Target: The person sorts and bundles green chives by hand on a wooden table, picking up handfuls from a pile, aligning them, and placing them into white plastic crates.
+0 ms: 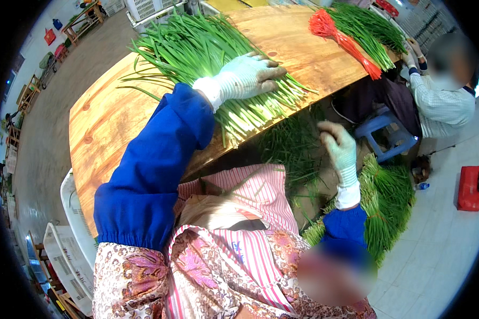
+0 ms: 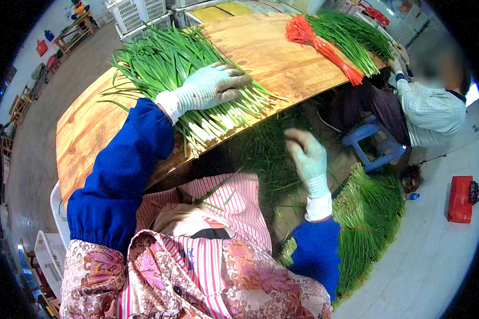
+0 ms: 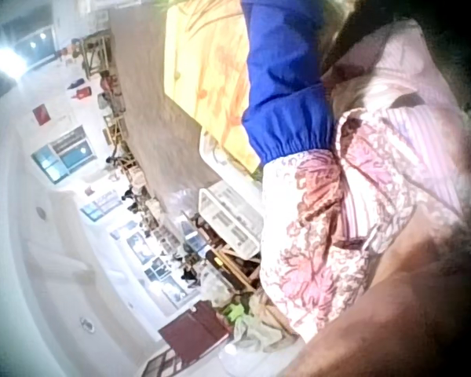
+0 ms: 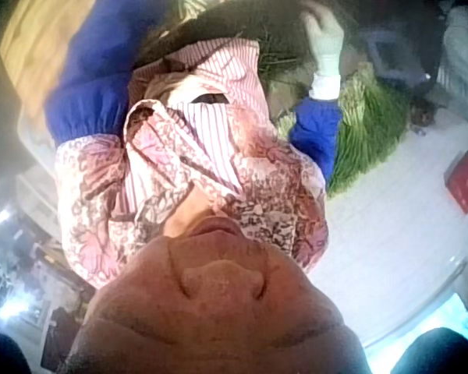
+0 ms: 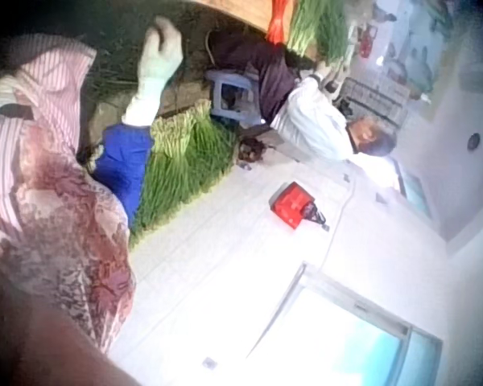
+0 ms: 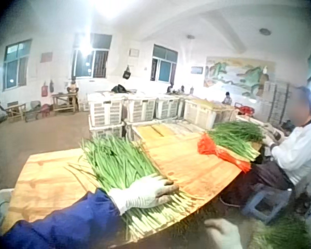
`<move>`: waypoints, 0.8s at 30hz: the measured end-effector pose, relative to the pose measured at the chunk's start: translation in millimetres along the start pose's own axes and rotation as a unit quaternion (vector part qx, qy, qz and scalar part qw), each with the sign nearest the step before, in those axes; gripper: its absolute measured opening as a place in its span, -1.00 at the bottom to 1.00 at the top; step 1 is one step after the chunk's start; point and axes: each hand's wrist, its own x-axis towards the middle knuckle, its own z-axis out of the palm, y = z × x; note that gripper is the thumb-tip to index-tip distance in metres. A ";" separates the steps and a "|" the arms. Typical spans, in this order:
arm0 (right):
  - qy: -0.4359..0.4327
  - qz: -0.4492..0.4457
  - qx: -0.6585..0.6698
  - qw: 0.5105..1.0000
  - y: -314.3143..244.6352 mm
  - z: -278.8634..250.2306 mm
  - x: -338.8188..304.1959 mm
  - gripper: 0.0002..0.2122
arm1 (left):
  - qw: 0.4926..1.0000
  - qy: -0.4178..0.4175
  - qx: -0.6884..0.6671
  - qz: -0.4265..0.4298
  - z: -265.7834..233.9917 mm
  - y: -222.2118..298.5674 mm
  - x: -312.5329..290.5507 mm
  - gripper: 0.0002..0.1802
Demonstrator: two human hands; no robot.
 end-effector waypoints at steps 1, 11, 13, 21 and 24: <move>0.005 -0.025 0.048 0.999 -18.4 0.8 12.3 -0.81 | 1.000 -0.014 -0.010 -0.004 -6.2 2.7 3.7 -0.52; -0.084 -0.188 -0.209 0.956 -56.0 51.2 61.7 -0.89 | 0.999 -0.049 -0.010 -0.007 -20.3 10.4 10.7 -0.52; -0.106 -0.150 -0.185 0.965 -57.6 51.0 61.0 -0.90 | 0.998 -0.052 -0.013 -0.015 -18.1 10.2 8.6 -0.52; -0.137 0.025 0.074 0.987 -31.8 24.3 33.5 -0.87 | 0.999 -0.039 0.002 -0.002 -14.5 8.8 5.2 -0.51; -0.246 0.040 -0.202 0.947 10.8 13.7 3.9 -0.74 | 0.997 -0.076 -0.001 -0.021 -20.3 13.3 10.3 -0.50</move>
